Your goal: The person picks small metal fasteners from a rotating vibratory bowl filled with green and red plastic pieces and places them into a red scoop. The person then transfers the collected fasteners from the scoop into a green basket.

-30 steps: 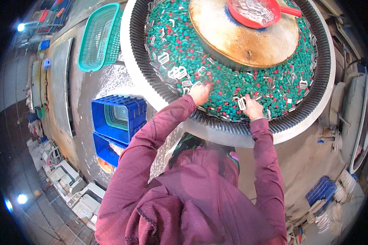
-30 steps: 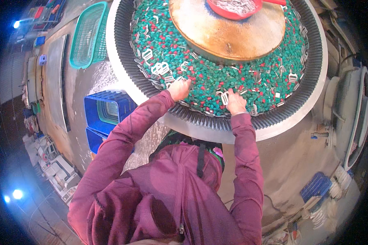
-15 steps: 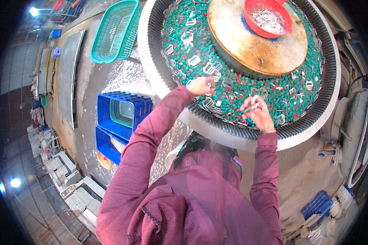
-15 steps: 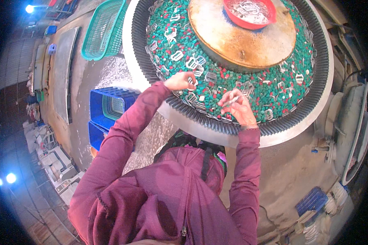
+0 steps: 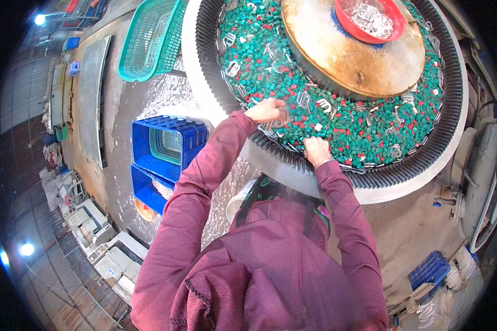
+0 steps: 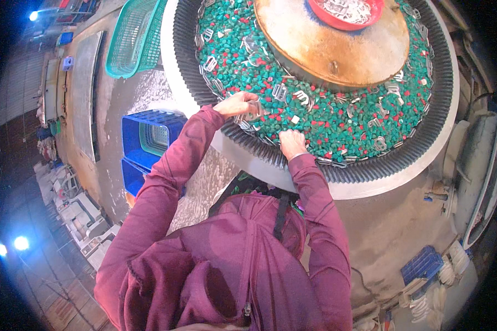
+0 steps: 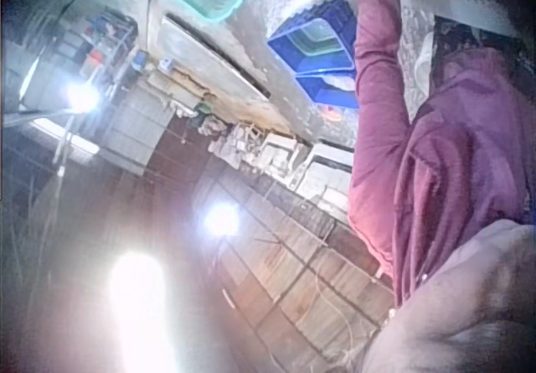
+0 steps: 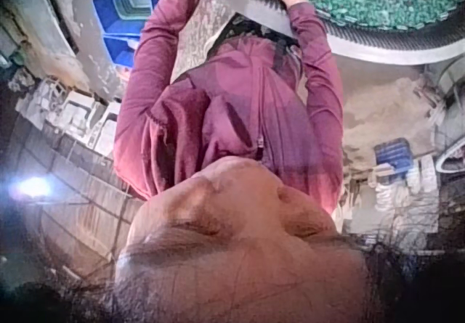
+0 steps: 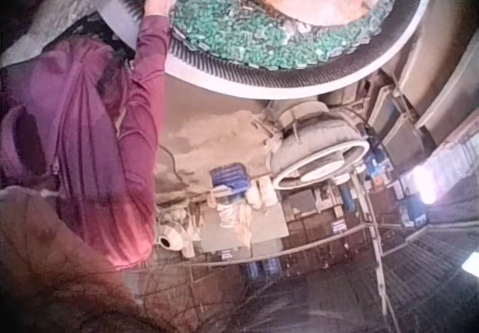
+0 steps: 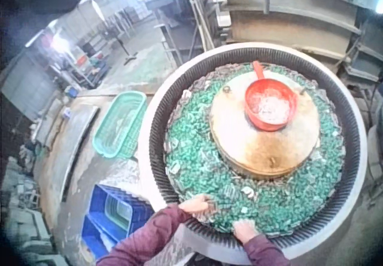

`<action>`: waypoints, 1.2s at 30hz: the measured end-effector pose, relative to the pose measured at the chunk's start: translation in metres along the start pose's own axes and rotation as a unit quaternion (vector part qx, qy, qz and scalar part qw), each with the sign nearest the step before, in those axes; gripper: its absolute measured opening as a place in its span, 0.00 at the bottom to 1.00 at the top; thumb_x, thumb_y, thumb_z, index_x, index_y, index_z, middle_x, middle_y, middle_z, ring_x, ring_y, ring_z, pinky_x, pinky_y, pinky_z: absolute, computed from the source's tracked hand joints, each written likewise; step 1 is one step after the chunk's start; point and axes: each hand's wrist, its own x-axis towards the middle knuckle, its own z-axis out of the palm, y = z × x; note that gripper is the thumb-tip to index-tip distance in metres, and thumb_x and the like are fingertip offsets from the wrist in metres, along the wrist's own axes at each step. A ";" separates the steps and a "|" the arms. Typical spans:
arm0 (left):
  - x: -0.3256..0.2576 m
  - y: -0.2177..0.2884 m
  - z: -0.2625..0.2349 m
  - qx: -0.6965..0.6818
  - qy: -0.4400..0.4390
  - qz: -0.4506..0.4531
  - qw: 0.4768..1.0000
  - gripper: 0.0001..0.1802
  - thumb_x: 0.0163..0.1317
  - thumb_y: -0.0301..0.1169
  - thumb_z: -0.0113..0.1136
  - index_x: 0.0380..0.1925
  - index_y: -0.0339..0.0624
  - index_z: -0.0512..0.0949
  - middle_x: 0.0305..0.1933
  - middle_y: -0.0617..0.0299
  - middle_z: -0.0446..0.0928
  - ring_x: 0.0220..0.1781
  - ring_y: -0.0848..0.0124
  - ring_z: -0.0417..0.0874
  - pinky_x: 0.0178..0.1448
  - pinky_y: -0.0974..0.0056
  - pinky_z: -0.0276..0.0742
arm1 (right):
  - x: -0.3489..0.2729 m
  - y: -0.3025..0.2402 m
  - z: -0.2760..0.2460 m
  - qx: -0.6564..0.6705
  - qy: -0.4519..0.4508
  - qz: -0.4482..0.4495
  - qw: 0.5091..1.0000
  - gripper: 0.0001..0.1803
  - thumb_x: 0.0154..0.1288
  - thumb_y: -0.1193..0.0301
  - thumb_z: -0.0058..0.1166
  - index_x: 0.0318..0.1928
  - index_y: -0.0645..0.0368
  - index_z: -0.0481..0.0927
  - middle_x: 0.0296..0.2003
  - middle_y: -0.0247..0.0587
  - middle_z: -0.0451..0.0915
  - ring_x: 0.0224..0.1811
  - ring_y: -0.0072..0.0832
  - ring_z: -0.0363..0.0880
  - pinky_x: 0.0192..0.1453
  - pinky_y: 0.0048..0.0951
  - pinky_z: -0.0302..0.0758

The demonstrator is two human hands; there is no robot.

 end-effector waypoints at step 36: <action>-0.023 0.152 -0.030 0.283 0.126 0.203 0.929 0.24 0.54 0.48 0.52 0.24 0.33 0.78 0.21 0.49 0.77 0.23 0.62 0.79 0.28 0.60 0.72 | -0.018 0.090 -0.306 0.721 0.284 -0.092 0.626 0.13 0.68 0.64 0.45 0.42 0.62 0.74 0.33 0.36 0.78 0.30 0.22 0.78 0.31 0.27 0.78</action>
